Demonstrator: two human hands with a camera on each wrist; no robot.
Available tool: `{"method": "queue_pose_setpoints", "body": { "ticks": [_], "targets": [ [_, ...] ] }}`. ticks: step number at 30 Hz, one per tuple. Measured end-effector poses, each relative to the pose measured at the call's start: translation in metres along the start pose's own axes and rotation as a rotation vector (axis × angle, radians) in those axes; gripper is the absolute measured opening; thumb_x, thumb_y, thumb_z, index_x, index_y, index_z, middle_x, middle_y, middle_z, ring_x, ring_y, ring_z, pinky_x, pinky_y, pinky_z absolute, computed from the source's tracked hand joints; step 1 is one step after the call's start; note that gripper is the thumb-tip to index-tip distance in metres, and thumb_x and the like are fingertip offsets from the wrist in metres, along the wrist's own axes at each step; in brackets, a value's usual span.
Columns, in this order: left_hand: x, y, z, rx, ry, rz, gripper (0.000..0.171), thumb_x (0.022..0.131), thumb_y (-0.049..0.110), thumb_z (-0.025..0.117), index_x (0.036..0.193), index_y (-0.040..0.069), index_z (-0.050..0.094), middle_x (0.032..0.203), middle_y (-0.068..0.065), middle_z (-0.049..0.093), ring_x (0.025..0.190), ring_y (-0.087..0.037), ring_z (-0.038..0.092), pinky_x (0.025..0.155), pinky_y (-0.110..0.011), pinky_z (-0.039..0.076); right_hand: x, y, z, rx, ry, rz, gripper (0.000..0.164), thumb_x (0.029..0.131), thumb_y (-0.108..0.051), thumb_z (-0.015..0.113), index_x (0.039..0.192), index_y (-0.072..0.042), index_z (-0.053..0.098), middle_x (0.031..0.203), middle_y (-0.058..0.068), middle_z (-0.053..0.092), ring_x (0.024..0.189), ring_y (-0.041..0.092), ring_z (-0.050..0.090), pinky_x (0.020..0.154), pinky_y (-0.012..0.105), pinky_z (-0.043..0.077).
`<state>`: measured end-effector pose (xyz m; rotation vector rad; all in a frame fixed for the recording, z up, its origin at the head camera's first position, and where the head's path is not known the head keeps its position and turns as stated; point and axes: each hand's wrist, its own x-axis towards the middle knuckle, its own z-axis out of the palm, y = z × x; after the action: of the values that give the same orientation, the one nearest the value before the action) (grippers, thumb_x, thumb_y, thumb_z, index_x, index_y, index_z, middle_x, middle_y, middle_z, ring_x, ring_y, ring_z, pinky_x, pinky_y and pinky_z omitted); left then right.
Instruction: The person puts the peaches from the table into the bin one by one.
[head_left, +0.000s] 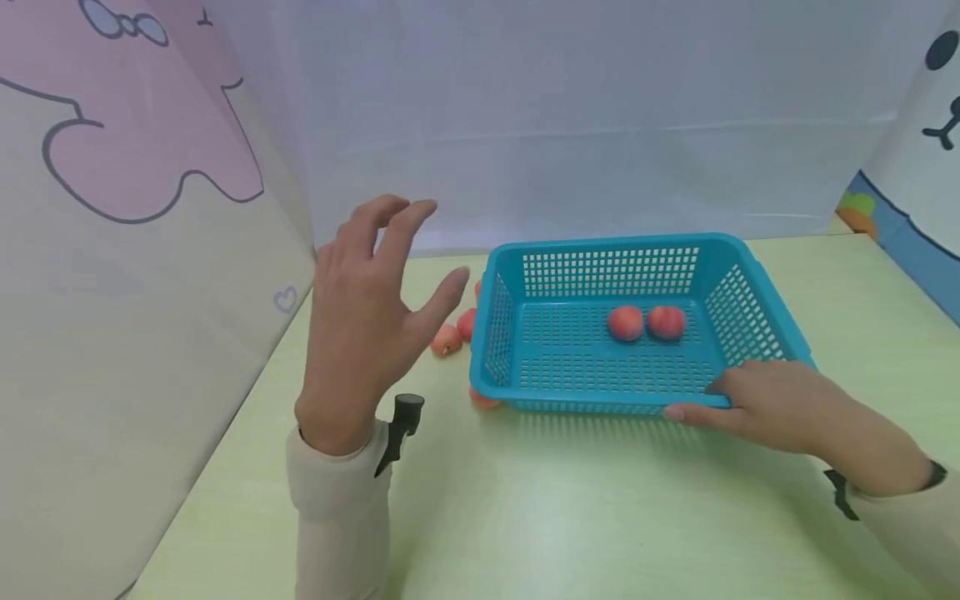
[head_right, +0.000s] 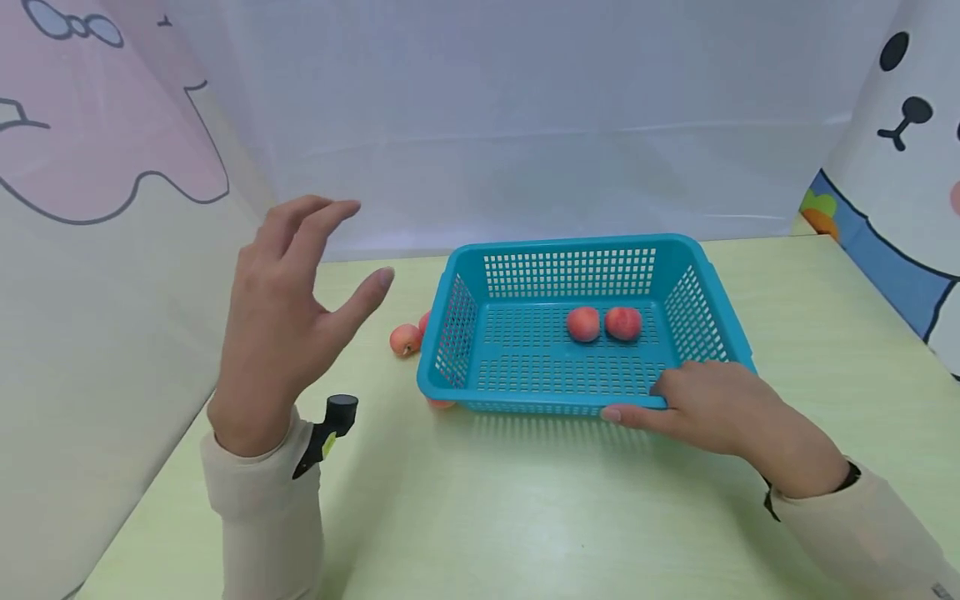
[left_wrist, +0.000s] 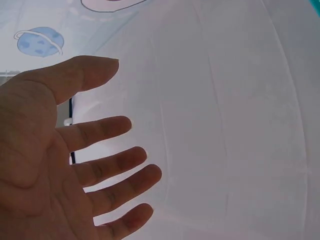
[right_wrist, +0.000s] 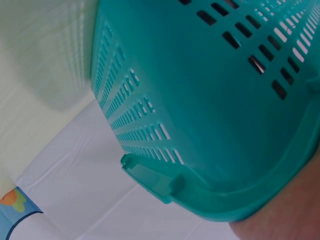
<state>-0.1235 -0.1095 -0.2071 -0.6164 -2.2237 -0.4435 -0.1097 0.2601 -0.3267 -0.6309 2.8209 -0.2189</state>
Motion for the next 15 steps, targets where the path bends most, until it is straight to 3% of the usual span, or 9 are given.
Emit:
{"method": "queue_pose_setpoints", "body": {
  "ticks": [7, 15],
  "targets": [
    [-0.002, -0.007, -0.006, -0.029, 0.032, 0.011, 0.047, 0.082, 0.03, 0.071, 0.123, 0.008, 0.061, 0.119, -0.011, 0.055, 0.109, -0.026, 0.05, 0.081, -0.055, 0.039, -0.001, 0.002, 0.0, 0.0, 0.004, -0.002, 0.048, 0.089, -0.067, 0.045, 0.069, -0.027, 0.062, 0.052, -0.008, 0.041, 0.052, 0.008, 0.043, 0.046, 0.028, 0.035],
    [-0.004, -0.045, 0.018, -0.087, -0.091, 0.012, 0.04, 0.083, 0.028, 0.071, 0.116, 0.007, 0.065, 0.117, -0.008, 0.057, 0.107, -0.022, 0.052, 0.082, -0.049, 0.042, 0.001, 0.001, 0.002, -0.002, -0.006, -0.012, 0.052, 0.089, -0.067, 0.045, 0.084, -0.022, 0.07, 0.054, -0.009, 0.044, 0.056, 0.007, 0.046, 0.049, 0.029, 0.039]
  ]
}}
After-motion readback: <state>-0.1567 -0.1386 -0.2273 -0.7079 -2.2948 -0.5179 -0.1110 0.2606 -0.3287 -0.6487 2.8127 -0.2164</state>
